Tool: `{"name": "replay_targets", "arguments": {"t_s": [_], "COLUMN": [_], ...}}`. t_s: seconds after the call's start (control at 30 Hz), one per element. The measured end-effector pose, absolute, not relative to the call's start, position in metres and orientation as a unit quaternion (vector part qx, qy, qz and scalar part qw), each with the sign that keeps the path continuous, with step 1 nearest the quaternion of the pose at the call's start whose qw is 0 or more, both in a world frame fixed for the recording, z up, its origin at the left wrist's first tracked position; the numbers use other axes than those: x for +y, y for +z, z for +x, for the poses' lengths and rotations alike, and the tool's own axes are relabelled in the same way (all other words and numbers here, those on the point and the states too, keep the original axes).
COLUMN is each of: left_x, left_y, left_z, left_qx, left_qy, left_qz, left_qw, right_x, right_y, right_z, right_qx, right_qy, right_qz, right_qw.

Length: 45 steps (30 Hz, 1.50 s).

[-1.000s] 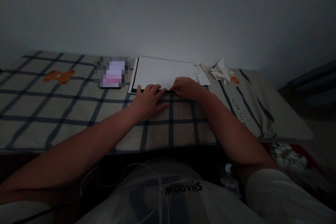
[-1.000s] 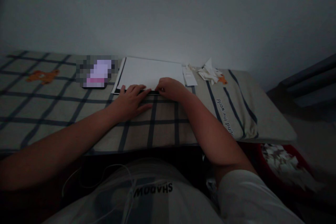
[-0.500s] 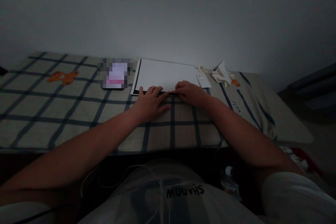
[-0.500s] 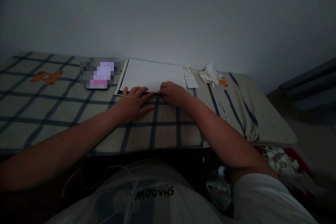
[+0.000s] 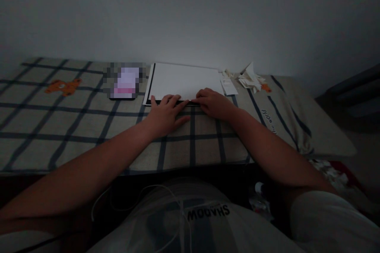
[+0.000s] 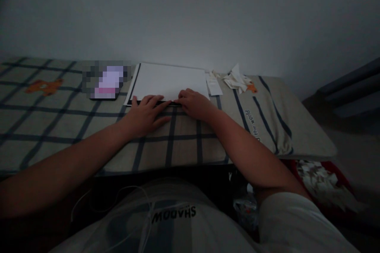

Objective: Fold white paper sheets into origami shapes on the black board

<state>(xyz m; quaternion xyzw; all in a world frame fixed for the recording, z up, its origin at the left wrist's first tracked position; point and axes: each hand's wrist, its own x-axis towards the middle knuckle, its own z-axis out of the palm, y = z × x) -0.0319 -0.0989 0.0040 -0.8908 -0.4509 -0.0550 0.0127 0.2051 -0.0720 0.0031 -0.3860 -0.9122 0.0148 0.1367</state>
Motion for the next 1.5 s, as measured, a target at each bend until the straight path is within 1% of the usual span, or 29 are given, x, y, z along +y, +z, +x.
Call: {"name": "replay_targets", "arguments": {"t_s": [0.5, 1.07, 1.27, 1.5], "left_x": [-0.098, -0.100, -0.104, -0.095], "left_y": [0.004, 0.004, 0.006, 0.001], "left_z": [-0.027, -0.025, -0.026, -0.027], "left_qx": [-0.476, -0.494, -0.485, -0.409], "left_qy": [-0.072, -0.059, -0.071, -0.066], "left_qz": [-0.877, -0.867, -0.871, -0.910], "left_qw": [0.000, 0.018, 0.039, 0.033], "right_x": [-0.080, -0.103, -0.111, -0.110], "right_y": [0.010, 0.012, 0.007, 0.005], "right_z": [0.194, 0.170, 0.166, 0.169], "right_qx": [-0.910, -0.866, -0.848, -0.853], "right_qy": [-0.067, -0.127, -0.138, -0.133], "right_qz": [-0.404, -0.483, -0.509, -0.503], "right_qw": [0.067, 0.019, 0.046, 0.043]}}
